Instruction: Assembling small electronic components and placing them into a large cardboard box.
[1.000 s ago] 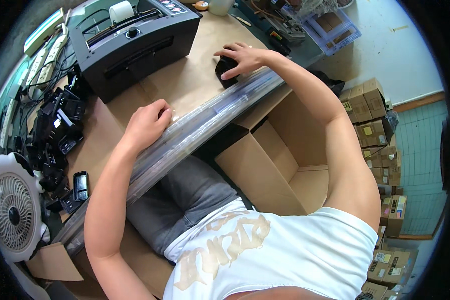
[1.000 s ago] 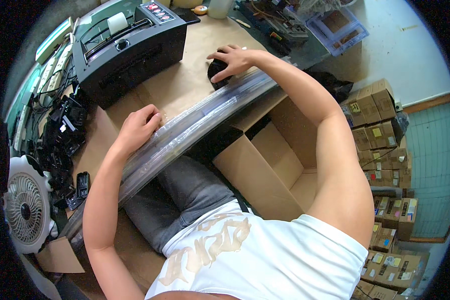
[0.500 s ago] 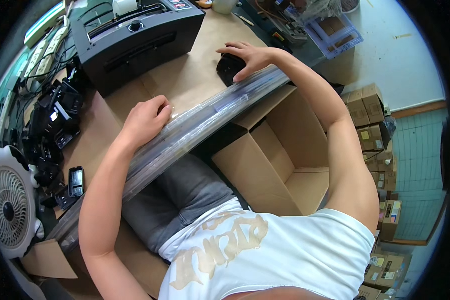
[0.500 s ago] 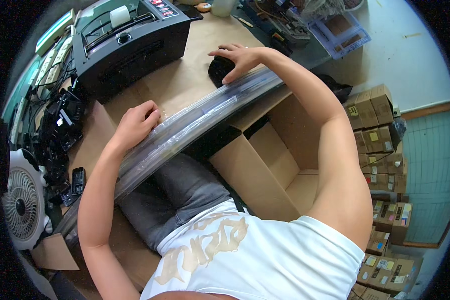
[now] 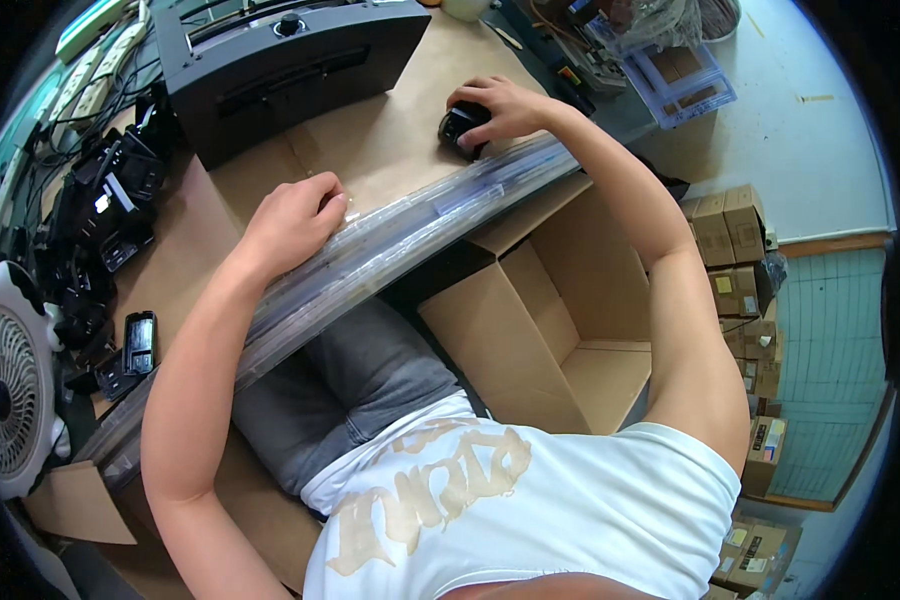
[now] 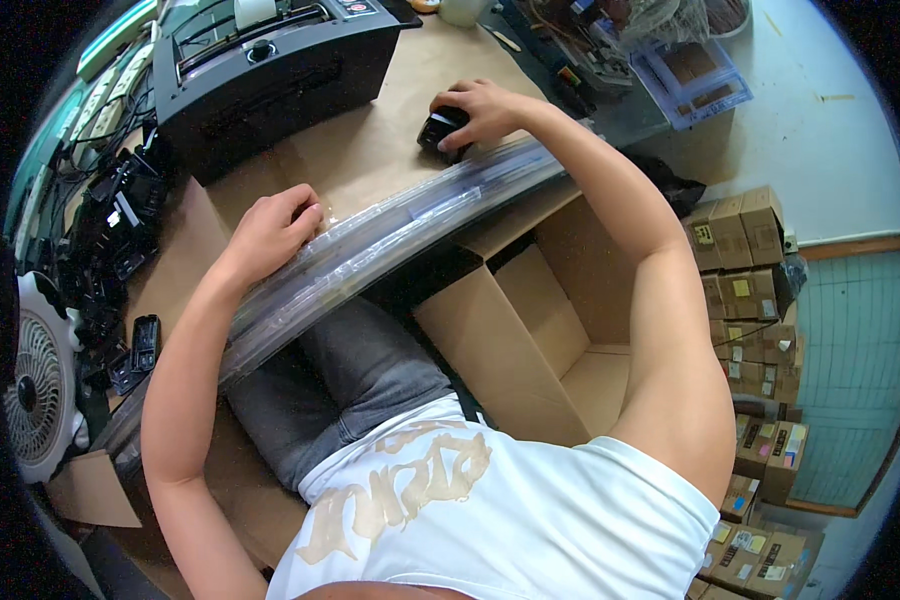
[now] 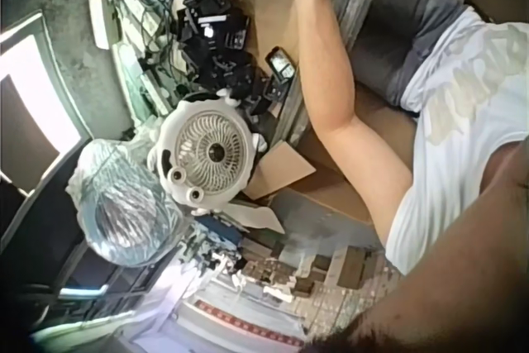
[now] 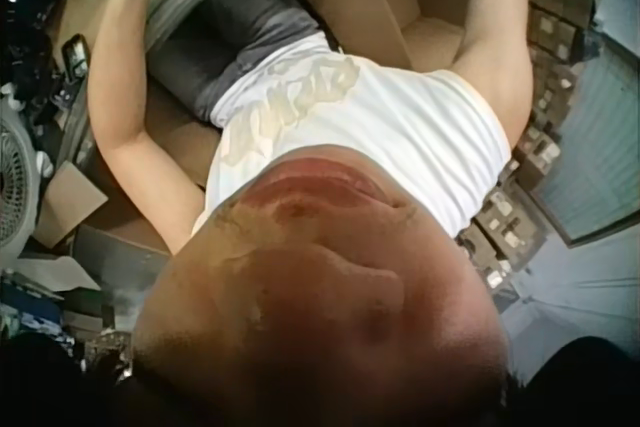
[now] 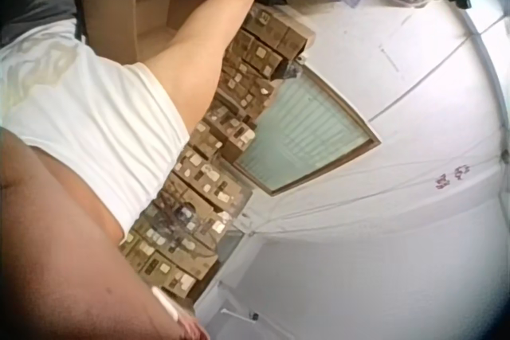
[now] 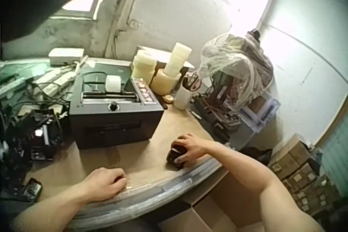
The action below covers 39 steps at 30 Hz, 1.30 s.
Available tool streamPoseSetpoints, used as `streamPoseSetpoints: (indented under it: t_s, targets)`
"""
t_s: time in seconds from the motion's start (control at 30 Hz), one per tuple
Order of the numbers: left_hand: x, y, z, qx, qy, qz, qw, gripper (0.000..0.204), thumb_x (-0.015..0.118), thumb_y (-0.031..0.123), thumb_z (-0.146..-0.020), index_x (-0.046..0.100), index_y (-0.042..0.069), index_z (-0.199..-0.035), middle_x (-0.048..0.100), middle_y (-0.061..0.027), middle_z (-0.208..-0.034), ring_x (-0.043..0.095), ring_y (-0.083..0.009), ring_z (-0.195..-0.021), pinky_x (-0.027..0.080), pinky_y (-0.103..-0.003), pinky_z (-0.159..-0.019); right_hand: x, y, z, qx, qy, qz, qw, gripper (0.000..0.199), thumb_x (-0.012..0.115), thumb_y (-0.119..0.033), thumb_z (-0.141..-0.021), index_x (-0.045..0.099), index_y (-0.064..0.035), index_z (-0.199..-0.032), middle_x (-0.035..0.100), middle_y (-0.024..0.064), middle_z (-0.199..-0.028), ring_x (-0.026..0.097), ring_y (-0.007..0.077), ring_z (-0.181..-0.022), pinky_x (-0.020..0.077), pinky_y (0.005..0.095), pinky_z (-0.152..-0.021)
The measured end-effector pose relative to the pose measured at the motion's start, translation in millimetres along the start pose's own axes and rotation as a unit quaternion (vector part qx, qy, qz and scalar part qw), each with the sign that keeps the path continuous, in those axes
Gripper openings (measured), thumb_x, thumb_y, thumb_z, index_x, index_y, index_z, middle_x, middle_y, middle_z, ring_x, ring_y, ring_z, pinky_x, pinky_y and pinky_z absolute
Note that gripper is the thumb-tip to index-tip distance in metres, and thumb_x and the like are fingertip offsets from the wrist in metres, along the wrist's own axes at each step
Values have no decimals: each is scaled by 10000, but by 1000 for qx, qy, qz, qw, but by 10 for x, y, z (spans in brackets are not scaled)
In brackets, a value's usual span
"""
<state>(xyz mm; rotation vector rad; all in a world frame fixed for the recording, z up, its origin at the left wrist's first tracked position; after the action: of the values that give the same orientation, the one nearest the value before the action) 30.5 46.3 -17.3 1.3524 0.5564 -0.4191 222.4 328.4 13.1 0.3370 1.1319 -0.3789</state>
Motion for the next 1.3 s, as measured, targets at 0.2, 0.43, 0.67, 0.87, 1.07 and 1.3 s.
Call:
streamPoseSetpoints:
  t_s: [0.2,0.43,0.67,0.87,1.07,1.3]
  targets:
    - [22,7,-10,10,0,9,1000,263,491,210,-920,646,0,-953,709,-142,-896,637,-347,-800,490,-417,-758,-7,101,30,16,-35,-83,996,616,706,-476,-842,506,-233,-1370,499,138,-1351,527,367,-1176,445,440,-1031]
    - [8,24,2,-8,-3,12,1000,261,494,212,-929,641,-3,-942,704,-131,-863,627,-321,-766,491,-403,-744,42,-37,86,38,8,-120,992,631,698,-536,-853,518,-218,-1368,538,161,-1279,579,358,-1108,487,422,-971]
    - [-8,-6,35,-14,-5,14,1000,254,499,215,-932,642,5,-936,699,-111,-838,617,-296,-741,489,-388,-735,-6,-87,127,18,29,-104,994,559,670,-470,-906,515,-188,-1363,539,129,-1288,565,314,-1115,483,384,-920]
    - [49,40,-40,0,-19,7,1000,246,515,220,-938,637,7,-923,687,-91,-807,602,-261,-717,482,-363,-715,-92,338,361,27,79,-380,921,585,668,-475,-911,508,-165,-1380,559,137,-1298,583,267,-1104,494,390,-933]
    - [14,-68,37,12,5,65,998,212,538,214,-959,619,28,-896,616,-27,-749,503,-137,-666,414,-261,-639,-142,795,1324,-11,207,-744,635,590,684,-261,-909,418,-92,-1408,624,54,-989,553,172,-772,458,281,-695]
    - [60,31,-12,-9,-16,28,999,195,523,203,-997,607,37,-938,577,2,-793,446,-89,-687,368,-220,-641,1522,534,2703,97,147,-549,817,503,685,-148,-837,533,-169,-1316,567,76,-1240,549,202,-1067,475,314,-904]
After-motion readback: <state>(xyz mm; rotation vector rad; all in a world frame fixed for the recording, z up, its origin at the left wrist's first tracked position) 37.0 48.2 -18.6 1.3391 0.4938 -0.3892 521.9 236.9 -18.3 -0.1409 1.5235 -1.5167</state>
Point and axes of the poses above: each hand's wrist, its own z-axis away from the middle knuckle, its own x-axis out of the palm, y = z × x, the point moved 3 cm from there along -z, towards the middle knuckle
